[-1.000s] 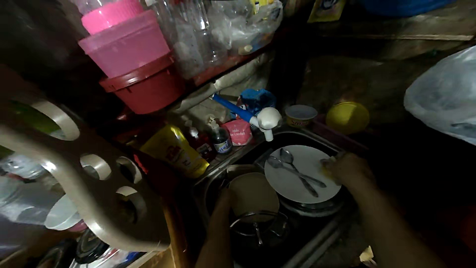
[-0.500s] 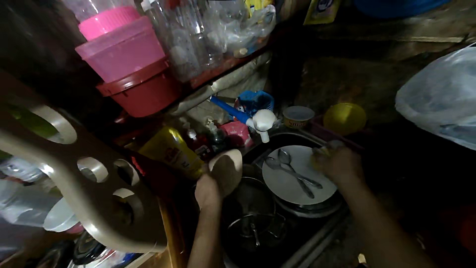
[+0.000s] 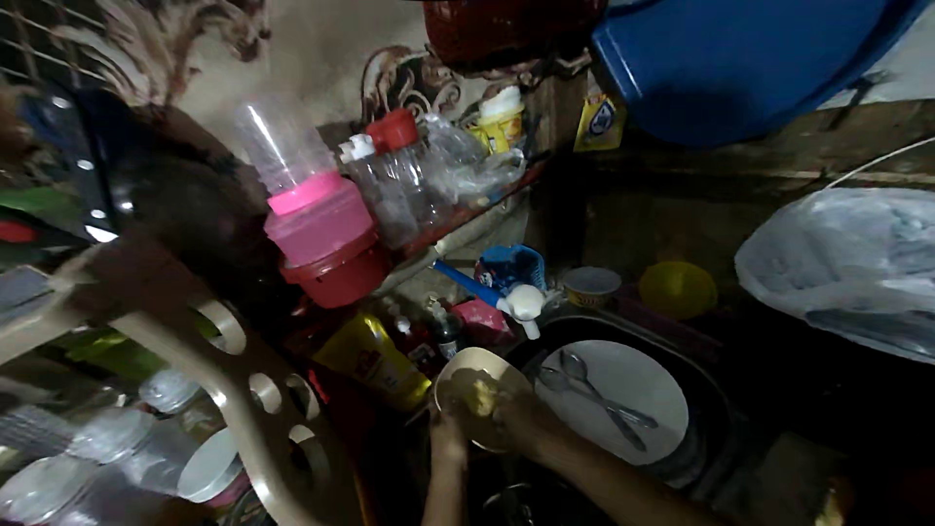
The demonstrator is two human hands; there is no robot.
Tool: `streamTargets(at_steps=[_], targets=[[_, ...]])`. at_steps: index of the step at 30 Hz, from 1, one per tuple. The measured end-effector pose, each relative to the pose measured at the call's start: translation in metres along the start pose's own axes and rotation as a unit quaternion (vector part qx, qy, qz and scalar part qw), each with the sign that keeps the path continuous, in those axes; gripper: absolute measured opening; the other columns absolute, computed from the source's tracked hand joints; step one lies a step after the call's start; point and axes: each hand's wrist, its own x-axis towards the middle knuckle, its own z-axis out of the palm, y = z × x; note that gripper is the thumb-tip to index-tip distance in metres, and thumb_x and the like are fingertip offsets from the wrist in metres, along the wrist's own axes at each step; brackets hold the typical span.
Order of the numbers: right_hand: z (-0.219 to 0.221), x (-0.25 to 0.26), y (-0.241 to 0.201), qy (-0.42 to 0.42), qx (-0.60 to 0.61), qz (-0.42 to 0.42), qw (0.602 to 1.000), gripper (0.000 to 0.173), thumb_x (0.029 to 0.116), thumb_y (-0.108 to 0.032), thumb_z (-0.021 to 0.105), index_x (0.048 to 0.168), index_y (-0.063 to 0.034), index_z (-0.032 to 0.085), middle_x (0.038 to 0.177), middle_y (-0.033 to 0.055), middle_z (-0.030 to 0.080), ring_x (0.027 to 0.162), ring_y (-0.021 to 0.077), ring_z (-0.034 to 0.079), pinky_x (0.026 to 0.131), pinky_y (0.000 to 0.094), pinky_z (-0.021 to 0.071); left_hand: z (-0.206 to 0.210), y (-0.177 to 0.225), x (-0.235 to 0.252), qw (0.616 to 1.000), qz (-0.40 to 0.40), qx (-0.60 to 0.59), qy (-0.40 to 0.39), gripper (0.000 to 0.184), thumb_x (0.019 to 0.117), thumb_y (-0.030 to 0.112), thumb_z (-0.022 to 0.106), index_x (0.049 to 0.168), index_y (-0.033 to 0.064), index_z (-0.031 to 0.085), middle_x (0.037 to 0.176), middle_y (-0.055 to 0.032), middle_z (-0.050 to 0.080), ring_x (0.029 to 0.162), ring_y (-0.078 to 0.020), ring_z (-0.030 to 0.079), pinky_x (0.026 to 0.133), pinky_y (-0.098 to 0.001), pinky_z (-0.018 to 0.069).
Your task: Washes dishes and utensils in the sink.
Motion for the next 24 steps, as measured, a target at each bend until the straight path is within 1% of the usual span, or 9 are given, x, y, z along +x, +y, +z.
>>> streamTargets(at_steps=[4, 6, 9, 11, 13, 16, 19, 22, 24], targets=[[-0.011, 0.013, 0.014, 0.163, 0.106, -0.043, 0.98, 0.04, 0.0973, -0.018, 0.065, 0.133, -0.0003, 0.062, 0.144, 0.0234, 0.055, 0.134, 0.0355, 0.054, 0.115, 0.0476, 0.0427, 0.007, 0.011, -0.004, 0.997, -0.029, -0.073, -0.027, 0.059, 0.1098, 0.052, 0.032, 0.153, 0.0126, 0.039, 0.131, -0.0239, 0.061, 0.108, -0.0383, 0.066, 0.08, -0.0575, 0.0584], [-0.012, 0.014, 0.008, 0.115, 0.15, -0.067, 0.98, 0.04, 0.0983, -0.015, 0.065, 0.135, -0.0003, 0.063, 0.138, 0.0237, 0.06, 0.132, 0.0358, 0.056, 0.114, 0.0499, 0.0418, 0.012, 0.012, -0.007, 0.998, 0.005, -0.049, -0.034, 0.061, 0.1105, 0.051, 0.029, 0.151, 0.0072, 0.042, 0.133, -0.023, 0.061, 0.114, -0.0345, 0.064, 0.09, -0.0541, 0.0558], [-0.014, 0.012, 0.004, 0.013, 0.124, -0.108, 0.986, 0.025, 0.0992, -0.011, 0.061, 0.116, 0.0059, 0.068, 0.118, 0.0265, 0.067, 0.114, 0.0396, 0.064, 0.102, 0.0562, 0.0477, 0.015, 0.008, 0.0, 0.998, 0.06, -0.022, -0.007, 0.06, 0.1121, 0.044, 0.028, 0.147, -0.0009, 0.046, 0.131, -0.0261, 0.06, 0.117, -0.0335, 0.062, 0.099, -0.0517, 0.0501], [-0.026, 0.006, 0.0, -0.015, 0.025, -0.024, 0.999, 0.033, 0.1039, -0.015, 0.055, 0.125, 0.0077, 0.063, 0.131, 0.0296, 0.061, 0.126, 0.0439, 0.058, 0.108, 0.0594, 0.0441, 0.01, 0.008, -0.002, 0.999, 0.041, -0.029, -0.001, 0.06, 0.1116, 0.047, 0.029, 0.149, 0.0016, 0.045, 0.135, -0.025, 0.059, 0.12, -0.0339, 0.061, 0.1, -0.0534, 0.0503], [-0.029, 0.01, 0.0, 0.045, -0.022, 0.058, 0.997, 0.041, 0.1053, -0.013, 0.048, 0.139, 0.0089, 0.054, 0.146, 0.0312, 0.05, 0.136, 0.0459, 0.049, 0.112, 0.0594, 0.0411, 0.013, 0.004, -0.011, 0.999, 0.031, -0.039, -0.015, 0.059, 0.1112, 0.048, 0.03, 0.149, 0.0044, 0.045, 0.136, -0.0225, 0.06, 0.121, -0.0322, 0.061, 0.1, -0.0527, 0.0519], [-0.032, 0.02, -0.011, 0.124, 0.047, 0.042, 0.99, 0.049, 0.1023, -0.021, 0.055, 0.148, -0.0033, 0.051, 0.15, 0.021, 0.051, 0.14, 0.0358, 0.049, 0.116, 0.0525, 0.0387, 0.022, 0.002, -0.014, 0.996, 0.051, -0.031, -0.068, 0.06, 0.1119, 0.046, 0.026, 0.151, 0.0038, 0.043, 0.141, -0.0209, 0.057, 0.127, -0.0287, 0.058, 0.106, -0.0488, 0.0489], [-0.016, 0.019, -0.018, 0.063, 0.196, -0.077, 0.976, 0.037, 0.1008, -0.011, 0.059, 0.136, -0.0005, 0.061, 0.136, 0.02, 0.063, 0.129, 0.0301, 0.059, 0.113, 0.0465, 0.0437, 0.015, 0.004, 0.001, 0.996, 0.026, -0.035, -0.073, 0.063, 0.1106, 0.052, 0.025, 0.147, 0.0053, 0.048, 0.129, -0.0214, 0.063, 0.112, -0.0312, 0.065, 0.091, -0.0526, 0.0559], [-0.006, 0.011, -0.002, -0.009, 0.097, -0.134, 0.986, 0.025, 0.0996, -0.01, 0.06, 0.115, 0.0079, 0.068, 0.119, 0.0278, 0.066, 0.116, 0.0409, 0.063, 0.103, 0.0569, 0.0467, -0.001, 0.008, 0.004, 0.998, -0.037, -0.025, -0.047, 0.068, 0.1085, 0.059, 0.024, 0.15, 0.0094, 0.043, 0.129, -0.026, 0.06, 0.108, -0.0408, 0.064, 0.081, -0.0607, 0.0553], [-0.01, 0.008, 0.008, -0.003, 0.011, -0.027, 1.0, 0.037, 0.1057, -0.015, 0.051, 0.133, 0.0092, 0.059, 0.142, 0.0301, 0.054, 0.136, 0.0441, 0.05, 0.114, 0.0577, 0.0386, -0.003, 0.009, -0.001, 0.998, -0.052, -0.014, -0.044, 0.066, 0.1076, 0.06, 0.028, 0.155, 0.0153, 0.037, 0.139, -0.0248, 0.056, 0.117, -0.0436, 0.062, 0.085, -0.0647, 0.055]])
